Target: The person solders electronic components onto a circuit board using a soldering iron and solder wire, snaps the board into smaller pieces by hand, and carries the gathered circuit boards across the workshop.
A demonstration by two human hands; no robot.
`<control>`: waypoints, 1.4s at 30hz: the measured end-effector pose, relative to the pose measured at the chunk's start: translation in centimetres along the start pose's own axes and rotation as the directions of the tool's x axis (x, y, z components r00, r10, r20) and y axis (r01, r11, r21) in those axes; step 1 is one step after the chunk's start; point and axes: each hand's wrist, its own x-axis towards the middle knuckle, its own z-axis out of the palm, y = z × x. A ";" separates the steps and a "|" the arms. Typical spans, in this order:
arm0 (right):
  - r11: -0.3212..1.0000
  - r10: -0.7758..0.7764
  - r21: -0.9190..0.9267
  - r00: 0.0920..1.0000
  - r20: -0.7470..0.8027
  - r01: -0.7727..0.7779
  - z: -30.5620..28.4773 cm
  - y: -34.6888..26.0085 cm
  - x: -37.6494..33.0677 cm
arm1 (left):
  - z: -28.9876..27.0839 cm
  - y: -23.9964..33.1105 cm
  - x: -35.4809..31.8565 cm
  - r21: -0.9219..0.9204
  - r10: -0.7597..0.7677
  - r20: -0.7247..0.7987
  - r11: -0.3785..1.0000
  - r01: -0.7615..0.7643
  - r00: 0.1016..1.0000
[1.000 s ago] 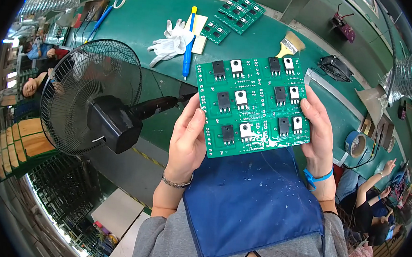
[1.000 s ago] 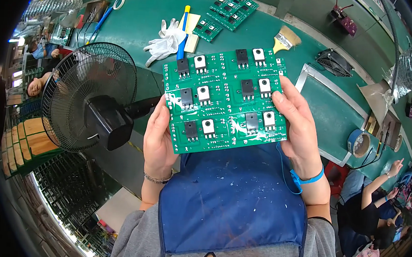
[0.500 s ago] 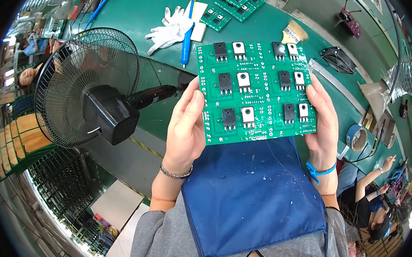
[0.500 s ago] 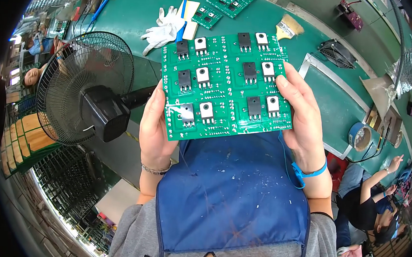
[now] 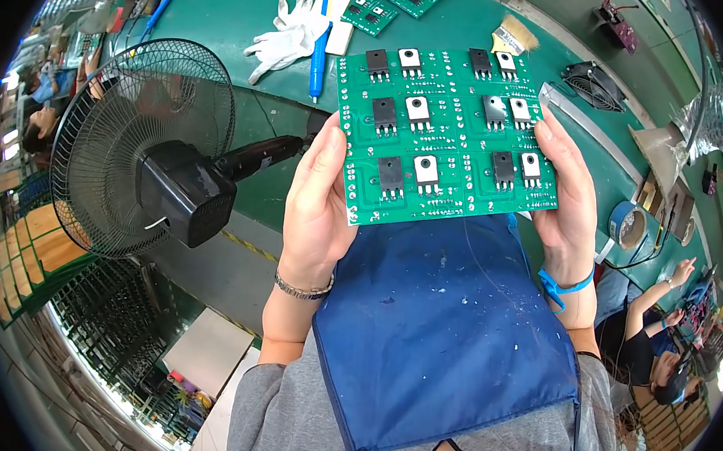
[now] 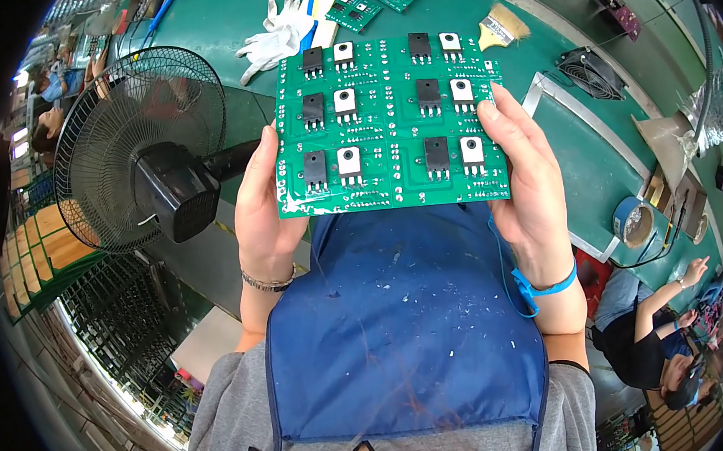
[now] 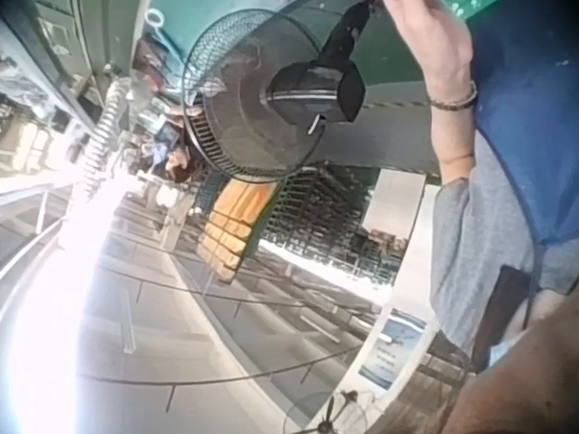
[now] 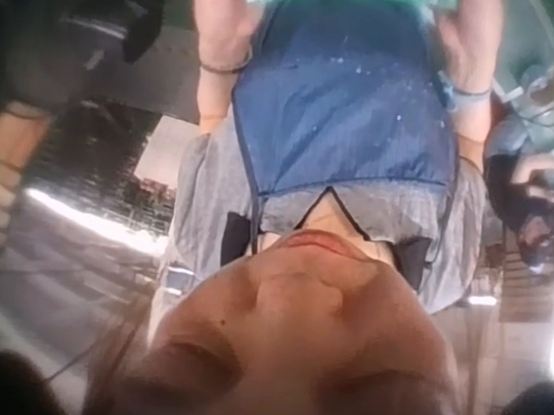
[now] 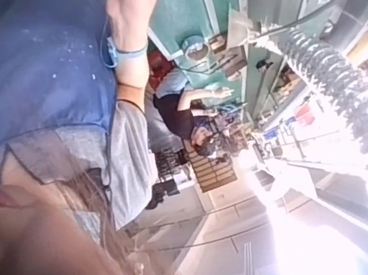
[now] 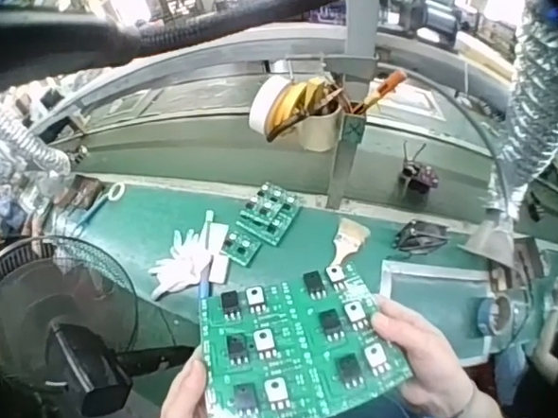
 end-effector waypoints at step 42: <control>0.995 -0.103 0.016 0.989 0.105 0.102 -0.2 -0.3 -1.2 | -0.8 -0.8 0.2 -0.108 -0.022 -0.041 0.994 0.018 0.999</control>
